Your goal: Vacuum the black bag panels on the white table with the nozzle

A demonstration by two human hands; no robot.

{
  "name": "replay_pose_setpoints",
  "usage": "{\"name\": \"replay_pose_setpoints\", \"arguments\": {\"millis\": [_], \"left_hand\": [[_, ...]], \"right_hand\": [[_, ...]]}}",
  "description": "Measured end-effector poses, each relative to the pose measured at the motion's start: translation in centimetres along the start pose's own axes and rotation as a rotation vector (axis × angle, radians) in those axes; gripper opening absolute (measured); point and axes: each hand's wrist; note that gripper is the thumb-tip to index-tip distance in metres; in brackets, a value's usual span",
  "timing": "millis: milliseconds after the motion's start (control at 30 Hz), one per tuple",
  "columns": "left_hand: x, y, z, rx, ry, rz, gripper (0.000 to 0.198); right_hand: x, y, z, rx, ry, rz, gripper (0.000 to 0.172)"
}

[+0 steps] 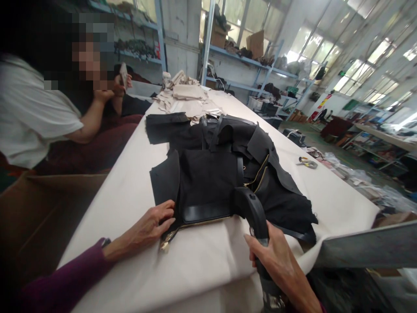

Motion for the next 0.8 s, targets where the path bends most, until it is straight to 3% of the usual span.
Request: {"name": "replay_pose_setpoints", "arguments": {"millis": [200, 300, 467, 567, 667, 800], "left_hand": [[-0.1, 0.0, 0.5, 0.032, 0.013, 0.010, 0.029], [-0.1, -0.1, 0.6, 0.014, -0.006, 0.017, 0.028], [-0.2, 0.0, 0.2, -0.014, -0.021, 0.019, 0.028], [0.0, 0.0, -0.4, -0.010, -0.030, -0.009, 0.027], [0.1, 0.0, -0.6, -0.007, -0.022, -0.045, 0.027], [-0.7, 0.9, 0.8, 0.053, 0.023, -0.105, 0.021]], "right_hand": [[2.5, -2.6, -3.0, -0.049, -0.114, 0.074, 0.023], [2.7, -3.0, -3.2, -0.070, -0.140, 0.066, 0.022], [0.9, -2.0, -0.6, -0.065, -0.087, 0.046, 0.025], [-0.4, -1.1, 0.3, -0.026, -0.039, -0.068, 0.029], [-0.8, -0.2, -0.5, 0.033, -0.039, -0.154, 0.037], [0.8, 0.2, -2.6, 0.120, 0.008, -0.059, 0.045]]}}
Point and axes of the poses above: each hand's wrist, its own x-axis away from the middle knuckle, its own y-axis out of the back of the hand, z = x × y, and after that the axes turned 2 degrees about -x, right-handed
